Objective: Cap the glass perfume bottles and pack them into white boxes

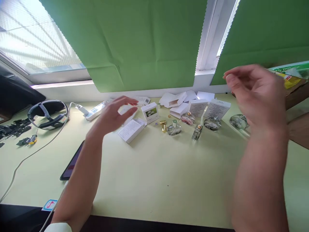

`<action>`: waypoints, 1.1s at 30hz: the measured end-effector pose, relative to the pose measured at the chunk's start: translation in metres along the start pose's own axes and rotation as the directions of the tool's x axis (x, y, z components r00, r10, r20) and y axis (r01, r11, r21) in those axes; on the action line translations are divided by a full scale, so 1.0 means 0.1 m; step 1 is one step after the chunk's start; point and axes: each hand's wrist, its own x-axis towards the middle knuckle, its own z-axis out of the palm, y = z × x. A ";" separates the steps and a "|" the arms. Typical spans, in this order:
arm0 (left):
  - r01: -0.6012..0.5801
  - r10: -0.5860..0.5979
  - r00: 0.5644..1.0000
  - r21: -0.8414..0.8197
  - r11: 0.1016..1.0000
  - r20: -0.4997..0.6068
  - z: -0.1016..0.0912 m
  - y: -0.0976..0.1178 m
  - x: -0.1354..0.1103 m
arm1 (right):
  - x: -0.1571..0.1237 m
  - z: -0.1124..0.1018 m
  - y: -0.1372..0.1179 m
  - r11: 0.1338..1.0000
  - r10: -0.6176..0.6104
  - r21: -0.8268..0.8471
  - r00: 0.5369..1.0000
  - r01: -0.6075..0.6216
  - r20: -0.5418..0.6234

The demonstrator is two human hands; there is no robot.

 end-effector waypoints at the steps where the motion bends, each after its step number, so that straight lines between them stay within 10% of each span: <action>1: 0.004 -0.006 0.997 0.036 0.999 0.073 0.07 -0.05 0.01 | -0.01 0.04 0.02 1.000 0.009 -0.005 1.000 -0.008 0.007; 6: 0.002 -0.007 0.977 0.024 1.000 0.213 0.33 -0.06 -0.02 | 0.01 0.11 0.31 0.977 0.163 -0.163 0.974 -0.137 0.156; 16: 0.052 -0.052 0.938 0.011 0.999 0.344 1.22 0.13 -0.12 | 0.02 0.13 0.33 0.993 0.097 -0.077 0.992 -0.090 0.084; 21: 0.029 0.002 0.921 -0.074 0.997 0.390 1.10 0.09 -0.09 | 0.05 0.21 0.42 0.992 0.076 -0.102 0.993 -0.068 0.086; 27: 0.068 -0.019 0.976 -0.219 0.973 0.219 0.95 0.11 0.40 | 0.06 0.24 0.48 0.996 0.057 -0.067 0.998 -0.057 0.000; 33: -0.015 0.063 0.955 -0.165 0.986 0.290 1.57 0.19 1.14 | 0.05 0.18 0.45 0.998 0.062 0.003 0.997 -0.062 -0.040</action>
